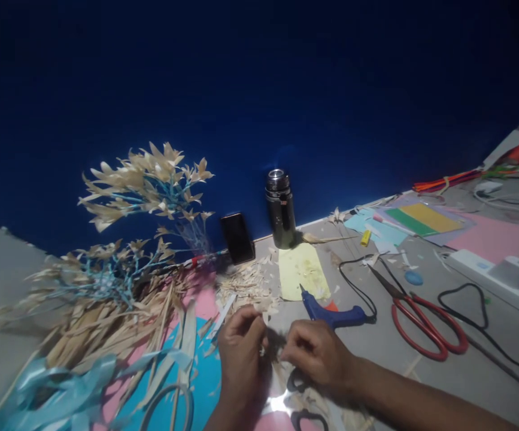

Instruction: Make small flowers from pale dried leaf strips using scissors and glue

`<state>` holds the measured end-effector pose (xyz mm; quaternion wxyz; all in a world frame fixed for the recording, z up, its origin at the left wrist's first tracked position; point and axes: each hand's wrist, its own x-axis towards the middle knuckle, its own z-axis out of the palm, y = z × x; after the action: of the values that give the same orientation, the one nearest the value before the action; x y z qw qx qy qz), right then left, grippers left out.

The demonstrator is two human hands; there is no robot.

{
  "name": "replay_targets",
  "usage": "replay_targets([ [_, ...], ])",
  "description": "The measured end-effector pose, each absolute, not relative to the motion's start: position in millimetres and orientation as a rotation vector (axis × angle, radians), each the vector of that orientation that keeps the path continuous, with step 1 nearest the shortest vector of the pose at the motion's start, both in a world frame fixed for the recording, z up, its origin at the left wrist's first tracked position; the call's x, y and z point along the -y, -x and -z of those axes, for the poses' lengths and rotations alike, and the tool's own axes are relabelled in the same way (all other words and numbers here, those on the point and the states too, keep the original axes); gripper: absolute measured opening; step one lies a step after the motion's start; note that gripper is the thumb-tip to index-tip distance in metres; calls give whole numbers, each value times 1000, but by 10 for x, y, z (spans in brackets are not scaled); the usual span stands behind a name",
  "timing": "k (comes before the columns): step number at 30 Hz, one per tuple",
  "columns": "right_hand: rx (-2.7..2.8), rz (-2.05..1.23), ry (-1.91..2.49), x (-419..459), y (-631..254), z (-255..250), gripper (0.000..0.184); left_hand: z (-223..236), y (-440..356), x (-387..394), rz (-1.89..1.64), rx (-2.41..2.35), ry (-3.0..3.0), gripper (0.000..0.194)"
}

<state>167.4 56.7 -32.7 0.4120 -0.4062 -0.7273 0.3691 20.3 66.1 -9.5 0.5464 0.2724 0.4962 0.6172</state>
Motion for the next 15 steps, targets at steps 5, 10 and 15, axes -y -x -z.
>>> replay_targets([
  [5, 2016, -857, 911, -549, -1703, 283, 23, 5, -202, -678, -1413, -1175, -566, 33],
  [10, 2219, -548, 819, -554, -1754, 234, 42, -11, -214, -687, -1391, -1150, -525, 33],
  [15, 2093, -608, 833, -560, -1744, 253, 40, -15, -213, -710, -1401, -1168, -547, 30],
])
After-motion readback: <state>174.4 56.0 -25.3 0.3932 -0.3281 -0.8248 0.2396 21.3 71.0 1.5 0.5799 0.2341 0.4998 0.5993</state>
